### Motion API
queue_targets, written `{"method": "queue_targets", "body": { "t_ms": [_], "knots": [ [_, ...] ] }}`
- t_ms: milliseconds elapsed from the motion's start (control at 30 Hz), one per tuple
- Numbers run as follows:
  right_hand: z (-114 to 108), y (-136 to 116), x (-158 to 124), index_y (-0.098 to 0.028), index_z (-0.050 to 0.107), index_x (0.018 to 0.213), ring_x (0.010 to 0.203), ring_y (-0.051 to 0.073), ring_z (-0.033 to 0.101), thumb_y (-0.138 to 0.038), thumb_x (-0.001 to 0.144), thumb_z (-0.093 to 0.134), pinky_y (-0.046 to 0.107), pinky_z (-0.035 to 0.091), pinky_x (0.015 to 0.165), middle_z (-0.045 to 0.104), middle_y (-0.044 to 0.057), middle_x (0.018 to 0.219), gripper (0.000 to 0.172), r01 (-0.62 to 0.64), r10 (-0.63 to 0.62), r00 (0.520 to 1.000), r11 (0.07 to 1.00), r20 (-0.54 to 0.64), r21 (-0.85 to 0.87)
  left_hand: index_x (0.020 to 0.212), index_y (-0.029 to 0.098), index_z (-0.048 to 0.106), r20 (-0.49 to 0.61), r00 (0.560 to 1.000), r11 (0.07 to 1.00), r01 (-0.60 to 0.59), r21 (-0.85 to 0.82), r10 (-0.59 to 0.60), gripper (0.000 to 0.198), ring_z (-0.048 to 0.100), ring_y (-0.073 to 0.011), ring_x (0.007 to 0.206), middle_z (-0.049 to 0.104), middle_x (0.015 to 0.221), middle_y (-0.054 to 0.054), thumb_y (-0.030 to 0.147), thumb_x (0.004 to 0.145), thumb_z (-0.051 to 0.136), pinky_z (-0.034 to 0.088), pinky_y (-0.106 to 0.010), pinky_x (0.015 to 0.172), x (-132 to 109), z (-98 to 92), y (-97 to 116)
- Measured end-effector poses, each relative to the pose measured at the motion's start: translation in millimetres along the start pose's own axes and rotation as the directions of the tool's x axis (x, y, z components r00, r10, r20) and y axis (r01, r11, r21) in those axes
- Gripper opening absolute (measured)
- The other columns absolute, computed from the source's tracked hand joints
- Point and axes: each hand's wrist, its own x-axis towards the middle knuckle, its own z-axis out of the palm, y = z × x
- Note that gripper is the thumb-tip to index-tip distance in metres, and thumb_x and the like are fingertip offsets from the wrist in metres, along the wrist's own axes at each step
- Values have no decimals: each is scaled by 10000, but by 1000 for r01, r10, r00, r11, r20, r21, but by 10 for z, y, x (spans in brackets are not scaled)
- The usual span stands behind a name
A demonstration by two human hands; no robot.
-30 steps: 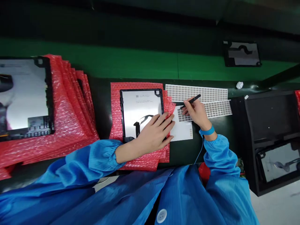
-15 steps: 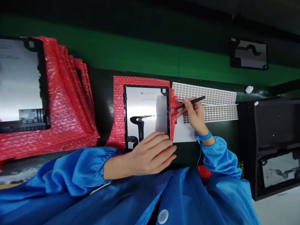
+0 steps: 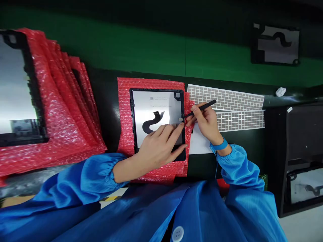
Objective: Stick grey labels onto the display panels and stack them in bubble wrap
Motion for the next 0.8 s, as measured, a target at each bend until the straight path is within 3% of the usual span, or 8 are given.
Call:
{"method": "queue_targets", "body": {
  "t_ms": [200,367,600,800],
  "knots": [
    [9,9,4,-272,596,950,525,148,730,-695,927,759,321,656,570,742,-54,685,454,-21,21,1000,1000,-7,1,1511,59,593,-26,1000,1000,-11,29,11,603,694,-305,1005,720,1128,-179,488,1101,486,578,-375,638,4,-11,-11],
    [11,4,0,-268,587,950,500,131,687,-688,929,762,313,644,572,708,-65,664,455,-18,18,1000,1000,-3,-3,1568,28,542,6,1000,1000,-10,12,10,649,695,-313,1036,723,1126,-192,482,1112,456,594,-384,694,15,-5,-11],
    [18,11,3,-289,559,968,536,159,720,-764,928,697,335,665,586,706,-45,686,496,-50,49,999,995,-17,-87,1568,-16,524,28,1000,999,16,-52,-14,729,715,-321,1016,723,1139,-211,531,1088,488,594,-381,702,72,1,-40],
    [-162,-76,-60,-283,566,988,578,178,764,-753,973,635,328,676,586,714,-31,692,475,-4,-10,991,994,-135,-106,1592,0,477,29,998,997,49,-58,-47,763,725,-304,994,721,1142,-191,548,1063,533,552,-343,601,68,11,-67]
  ]
}}
